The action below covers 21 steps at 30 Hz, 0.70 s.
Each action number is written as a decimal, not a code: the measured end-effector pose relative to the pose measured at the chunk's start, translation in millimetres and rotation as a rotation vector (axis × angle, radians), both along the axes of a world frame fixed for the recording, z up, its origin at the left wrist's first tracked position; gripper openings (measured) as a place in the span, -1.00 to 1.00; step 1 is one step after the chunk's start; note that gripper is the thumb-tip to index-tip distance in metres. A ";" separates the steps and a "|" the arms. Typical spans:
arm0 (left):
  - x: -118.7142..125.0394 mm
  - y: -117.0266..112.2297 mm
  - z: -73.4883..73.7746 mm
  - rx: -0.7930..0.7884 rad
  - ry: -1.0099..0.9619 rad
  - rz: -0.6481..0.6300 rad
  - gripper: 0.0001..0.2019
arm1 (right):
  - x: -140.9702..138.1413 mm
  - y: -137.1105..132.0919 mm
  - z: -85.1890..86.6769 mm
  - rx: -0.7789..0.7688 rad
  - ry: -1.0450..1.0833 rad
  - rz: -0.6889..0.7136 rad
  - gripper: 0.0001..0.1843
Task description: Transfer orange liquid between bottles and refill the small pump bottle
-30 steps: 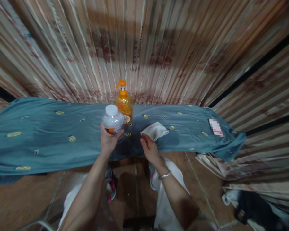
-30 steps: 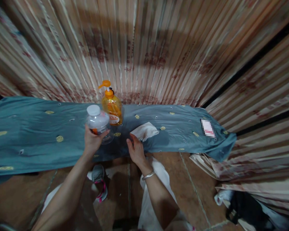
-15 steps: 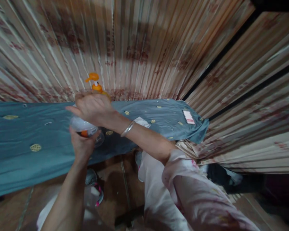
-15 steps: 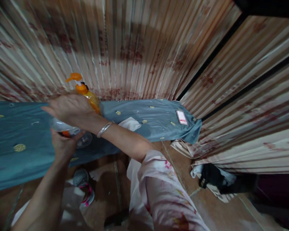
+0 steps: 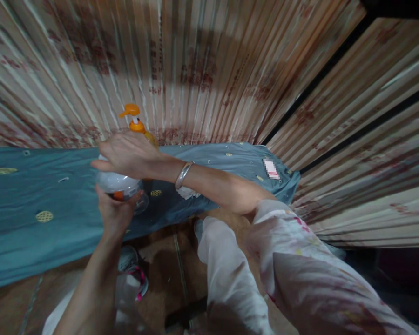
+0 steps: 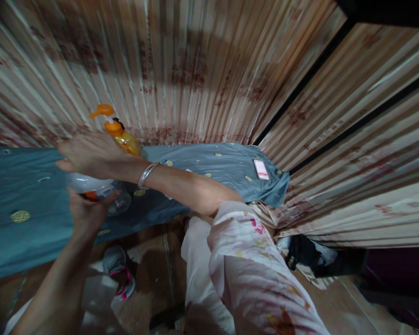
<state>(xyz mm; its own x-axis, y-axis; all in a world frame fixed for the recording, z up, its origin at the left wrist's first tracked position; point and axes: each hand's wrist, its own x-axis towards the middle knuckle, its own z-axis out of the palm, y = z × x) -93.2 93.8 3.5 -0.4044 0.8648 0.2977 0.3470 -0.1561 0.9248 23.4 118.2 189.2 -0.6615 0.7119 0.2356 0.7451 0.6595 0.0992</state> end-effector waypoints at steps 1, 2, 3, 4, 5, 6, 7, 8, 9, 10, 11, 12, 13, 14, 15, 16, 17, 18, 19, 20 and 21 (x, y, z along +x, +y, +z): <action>1.5 -1.1 3.2 -0.035 -0.029 0.011 -0.13 | 0.7 0.1 0.2 -0.002 -0.008 0.008 -0.54; 3.1 -2.5 6.6 -0.057 -0.055 0.019 -0.12 | 1.5 -0.1 0.5 -0.003 -0.020 0.015 -0.52; 4.5 -3.9 9.7 -0.064 -0.071 0.021 -0.13 | 2.2 -0.7 0.9 -0.001 -0.037 0.021 -0.49; 5.7 -5.5 12.5 -0.063 -0.089 0.011 -0.15 | 2.9 -1.5 1.4 0.001 -0.058 0.022 -0.47; 6.7 -7.0 14.7 -0.056 -0.116 -0.011 -0.17 | 3.5 -2.5 2.1 0.005 -0.080 0.029 -0.44; 7.5 -8.4 16.6 -0.048 -0.148 -0.030 -0.19 | 4.0 -3.7 3.0 0.005 -0.102 0.034 -0.43; 8.1 -9.6 18.0 -0.046 -0.177 -0.047 -0.21 | 4.4 -4.9 4.2 0.004 -0.123 0.037 -0.43; 8.6 -10.8 19.4 -0.045 -0.200 -0.054 -0.23 | 4.9 -6.1 5.6 0.005 -0.139 0.043 -0.45; 9.1 -11.8 20.7 -0.045 -0.214 -0.065 -0.24 | 5.5 -7.0 7.3 0.004 -0.155 0.047 -0.48; 9.7 -12.8 22.1 -0.047 -0.226 -0.065 -0.24 | 6.2 -7.5 9.3 0.004 -0.170 0.050 -0.50; 10.5 -13.8 23.7 -0.047 -0.236 -0.069 -0.25 | 7.0 -7.7 11.5 0.002 -0.189 0.055 -0.52; 11.3 -14.7 25.4 -0.043 -0.248 -0.074 -0.24 | 7.9 -7.4 14.0 0.000 -0.209 0.066 -0.53; 12.3 -15.7 27.2 -0.040 -0.264 -0.079 -0.24 | 8.8 -6.9 16.6 -0.003 -0.228 0.085 -0.53; 13.2 -16.6 29.0 -0.039 -0.280 -0.082 -0.22 | 9.7 -6.2 19.3 -0.008 -0.246 0.110 -0.53; 14.0 -17.5 30.6 -0.043 -0.290 -0.080 -0.20 | 10.4 -5.6 22.0 -0.011 -0.260 0.134 -0.53; 14.7 -18.4 32.0 -0.051 -0.294 -0.076 -0.18 | 11.1 -5.3 24.6 -0.013 -0.271 0.155 -0.56; 15.2 -19.1 32.9 -0.061 -0.289 -0.072 -0.17 | 11.7 -5.4 27.2 -0.014 -0.283 0.170 -0.60; 15.5 -19.7 33.4 -0.066 -0.281 -0.071 -0.16 | 12.2 -5.8 29.7 -0.014 -0.295 0.179 -0.65; 15.6 -20.2 33.4 -0.065 -0.273 -0.076 -0.16 | 12.6 -6.6 31.9 -0.015 -0.307 0.187 -0.70; 15.6 -20.5 32.9 -0.058 -0.266 -0.086 -0.16 | 13.0 -7.4 34.0 -0.016 -0.316 0.196 -0.75; 15.5 -20.6 31.9 -0.048 -0.261 -0.099 -0.17 | 13.4 -8.1 35.9 -0.022 -0.319 0.207 -0.78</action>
